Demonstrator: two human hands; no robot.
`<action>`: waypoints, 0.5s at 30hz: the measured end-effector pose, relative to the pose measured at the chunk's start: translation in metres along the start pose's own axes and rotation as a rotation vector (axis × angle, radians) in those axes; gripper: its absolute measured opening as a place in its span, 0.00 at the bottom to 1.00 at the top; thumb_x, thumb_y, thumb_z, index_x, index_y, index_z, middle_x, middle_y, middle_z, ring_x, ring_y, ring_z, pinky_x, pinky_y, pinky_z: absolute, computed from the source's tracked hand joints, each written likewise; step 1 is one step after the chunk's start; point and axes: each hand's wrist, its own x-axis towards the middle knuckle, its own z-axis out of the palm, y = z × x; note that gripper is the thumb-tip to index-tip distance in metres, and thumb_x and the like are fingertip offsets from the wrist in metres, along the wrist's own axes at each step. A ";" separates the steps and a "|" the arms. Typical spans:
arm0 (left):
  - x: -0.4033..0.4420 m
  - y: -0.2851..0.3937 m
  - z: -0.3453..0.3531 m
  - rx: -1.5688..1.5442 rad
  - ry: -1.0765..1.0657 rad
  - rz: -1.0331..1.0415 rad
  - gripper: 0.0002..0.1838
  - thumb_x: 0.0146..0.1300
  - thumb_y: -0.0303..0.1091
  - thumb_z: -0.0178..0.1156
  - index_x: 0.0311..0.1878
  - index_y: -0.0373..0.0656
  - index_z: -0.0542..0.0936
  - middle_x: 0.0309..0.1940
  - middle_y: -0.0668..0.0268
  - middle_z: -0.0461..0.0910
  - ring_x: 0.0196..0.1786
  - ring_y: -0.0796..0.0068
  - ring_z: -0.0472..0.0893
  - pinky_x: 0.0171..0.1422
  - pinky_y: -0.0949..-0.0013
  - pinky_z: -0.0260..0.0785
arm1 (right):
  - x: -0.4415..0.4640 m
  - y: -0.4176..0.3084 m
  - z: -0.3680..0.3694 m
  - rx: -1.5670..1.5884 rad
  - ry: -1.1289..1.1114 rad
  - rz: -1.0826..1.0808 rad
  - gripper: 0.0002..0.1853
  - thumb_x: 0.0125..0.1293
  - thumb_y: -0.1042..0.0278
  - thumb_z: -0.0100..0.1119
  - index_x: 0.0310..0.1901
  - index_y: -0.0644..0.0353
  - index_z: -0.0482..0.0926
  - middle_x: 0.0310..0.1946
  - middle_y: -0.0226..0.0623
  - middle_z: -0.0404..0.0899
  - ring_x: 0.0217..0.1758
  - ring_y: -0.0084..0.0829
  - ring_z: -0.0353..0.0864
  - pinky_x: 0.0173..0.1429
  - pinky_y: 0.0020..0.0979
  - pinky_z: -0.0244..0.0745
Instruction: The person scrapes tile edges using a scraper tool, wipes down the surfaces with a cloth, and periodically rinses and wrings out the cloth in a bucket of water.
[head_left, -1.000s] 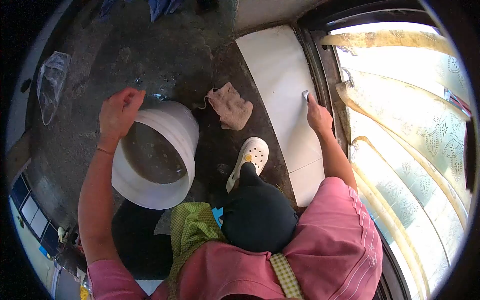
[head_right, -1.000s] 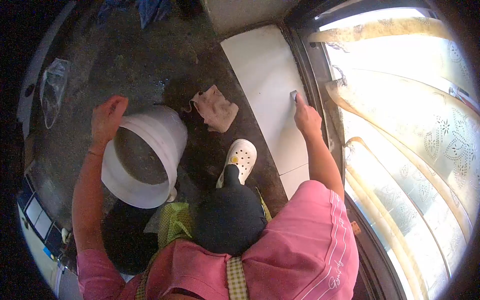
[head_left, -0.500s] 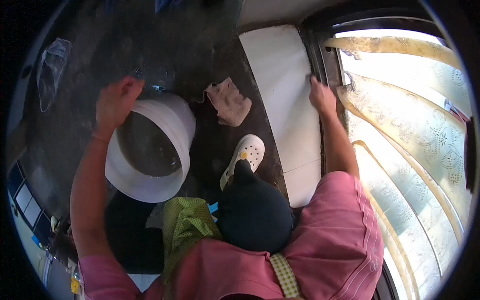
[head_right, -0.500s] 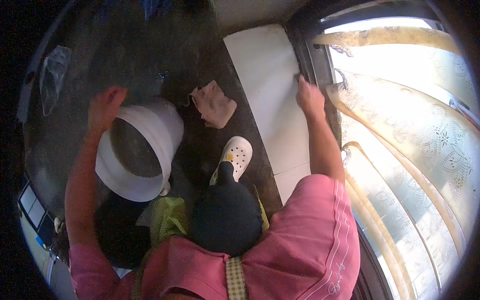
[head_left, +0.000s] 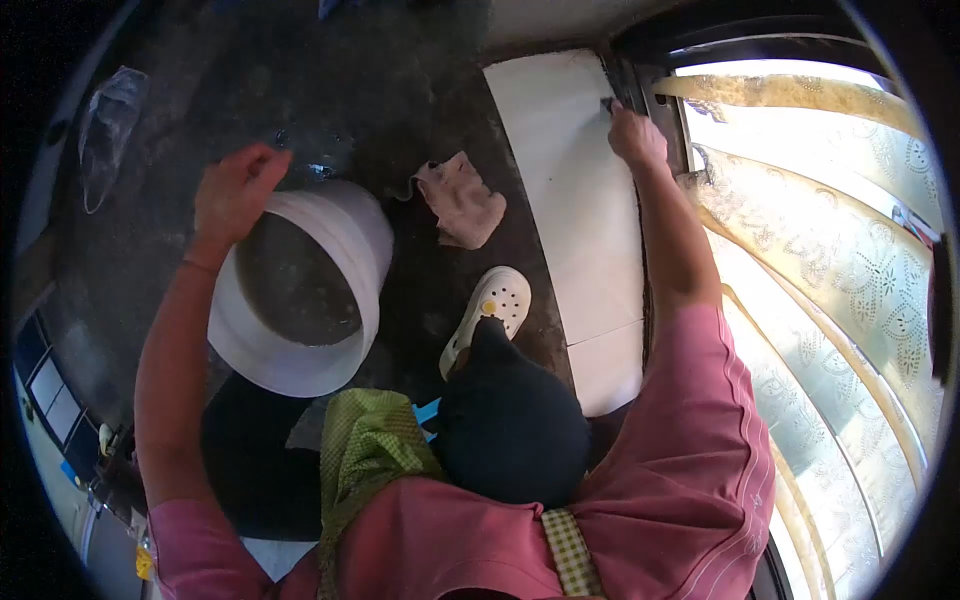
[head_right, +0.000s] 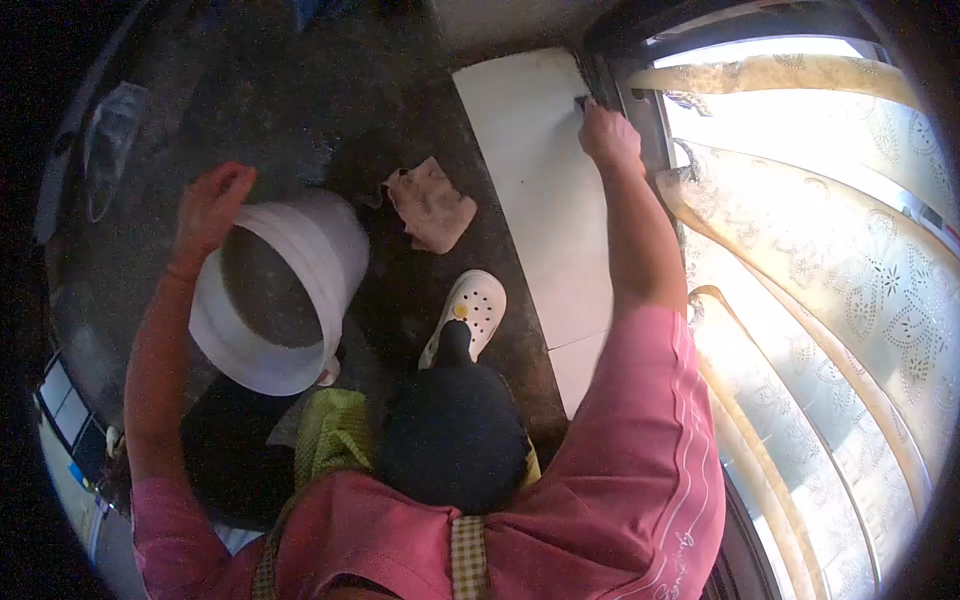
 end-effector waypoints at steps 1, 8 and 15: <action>-0.004 -0.001 -0.003 -0.052 0.012 -0.002 0.17 0.58 0.51 0.56 0.34 0.46 0.81 0.28 0.60 0.81 0.35 0.56 0.81 0.38 0.61 0.70 | -0.005 -0.004 0.001 0.011 -0.001 -0.005 0.13 0.66 0.63 0.38 0.47 0.52 0.70 0.43 0.49 0.78 0.47 0.49 0.78 0.49 0.46 0.74; 0.001 -0.001 -0.001 0.074 -0.031 -0.016 0.17 0.57 0.50 0.58 0.34 0.45 0.81 0.26 0.60 0.81 0.34 0.58 0.81 0.38 0.63 0.70 | -0.042 0.032 0.016 -0.124 0.002 -0.190 0.15 0.68 0.60 0.36 0.52 0.47 0.69 0.39 0.49 0.79 0.44 0.50 0.79 0.47 0.48 0.74; -0.002 0.000 -0.006 0.003 0.007 -0.013 0.18 0.58 0.51 0.56 0.33 0.45 0.80 0.27 0.60 0.81 0.34 0.56 0.81 0.38 0.61 0.70 | -0.001 0.000 0.008 -0.069 0.074 -0.145 0.12 0.67 0.62 0.38 0.48 0.50 0.70 0.38 0.49 0.80 0.43 0.51 0.79 0.45 0.48 0.75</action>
